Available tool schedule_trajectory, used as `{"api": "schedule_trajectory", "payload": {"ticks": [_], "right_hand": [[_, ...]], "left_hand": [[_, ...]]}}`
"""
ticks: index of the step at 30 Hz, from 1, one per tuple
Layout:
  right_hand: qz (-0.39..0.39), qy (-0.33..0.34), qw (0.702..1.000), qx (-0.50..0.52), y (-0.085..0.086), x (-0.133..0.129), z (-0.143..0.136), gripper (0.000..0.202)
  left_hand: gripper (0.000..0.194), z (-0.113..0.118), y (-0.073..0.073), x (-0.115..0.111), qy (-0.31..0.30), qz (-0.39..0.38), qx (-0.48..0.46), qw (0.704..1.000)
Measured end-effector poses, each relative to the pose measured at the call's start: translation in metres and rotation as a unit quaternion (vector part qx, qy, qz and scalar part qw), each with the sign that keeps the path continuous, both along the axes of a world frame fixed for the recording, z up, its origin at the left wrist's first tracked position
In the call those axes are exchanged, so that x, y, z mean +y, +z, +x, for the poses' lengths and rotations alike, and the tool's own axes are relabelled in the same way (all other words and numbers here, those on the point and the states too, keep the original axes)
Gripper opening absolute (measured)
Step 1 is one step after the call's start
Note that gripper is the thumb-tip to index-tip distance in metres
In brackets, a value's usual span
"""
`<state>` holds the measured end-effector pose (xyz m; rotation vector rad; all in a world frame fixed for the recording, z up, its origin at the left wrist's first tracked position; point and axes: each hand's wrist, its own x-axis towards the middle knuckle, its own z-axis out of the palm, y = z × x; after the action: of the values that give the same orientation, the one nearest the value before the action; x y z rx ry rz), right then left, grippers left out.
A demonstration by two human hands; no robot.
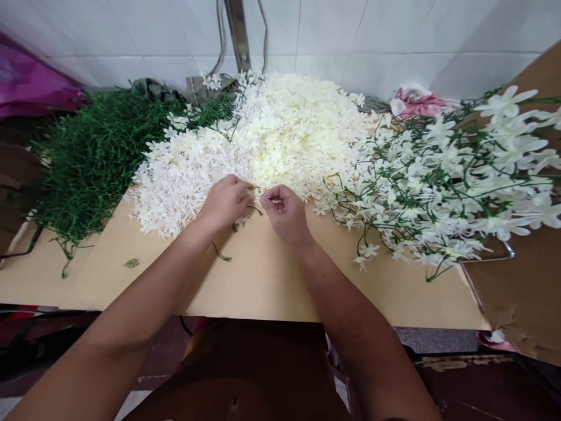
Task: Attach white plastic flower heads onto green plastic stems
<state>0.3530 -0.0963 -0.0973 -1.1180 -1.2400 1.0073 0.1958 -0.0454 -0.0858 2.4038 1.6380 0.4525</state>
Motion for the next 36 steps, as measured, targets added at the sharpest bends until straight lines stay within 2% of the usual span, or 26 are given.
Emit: {"api": "schedule_trajectory", "payload": {"ticks": [2,4,12,16,20,26,31,36], "right_hand": [[0.002,-0.004,1.0,-0.009,-0.002,0.001,0.0,0.023],[0.007,-0.004,1.0,-0.022,-0.004,0.002,0.0,0.021],[0.037,-0.039,0.998,-0.027,-0.009,0.005,0.0,0.017],[0.032,-0.066,0.997,-0.003,-0.012,0.006,-0.001,0.012],[0.003,-0.054,0.998,0.026,-0.014,0.005,-0.005,0.009],[0.001,-0.044,0.999,0.03,-0.015,0.002,-0.011,0.008],[0.022,-0.061,0.998,-0.027,-0.015,0.001,-0.011,0.008],[0.044,-0.076,0.993,-0.079,-0.016,0.001,-0.01,0.008]], "left_hand": [[0.027,0.006,-0.001,0.006,-0.014,0.005,0.047,0.999],[0.024,0.008,-0.003,0.009,-0.017,0.019,0.053,0.998],[0.009,0.006,0.004,0.005,0.004,0.096,-0.054,0.994],[0.006,0.005,0.008,-0.009,0.025,0.003,-0.155,0.988],[0.009,0.005,0.009,-0.025,0.032,-0.069,-0.251,0.965],[0.008,0.004,0.01,-0.034,0.01,-0.074,-0.29,0.954],[0.008,0.004,0.008,-0.035,0.004,-0.068,-0.281,0.957],[0.008,0.003,0.003,-0.032,-0.07,-0.044,-0.298,0.951]]}}
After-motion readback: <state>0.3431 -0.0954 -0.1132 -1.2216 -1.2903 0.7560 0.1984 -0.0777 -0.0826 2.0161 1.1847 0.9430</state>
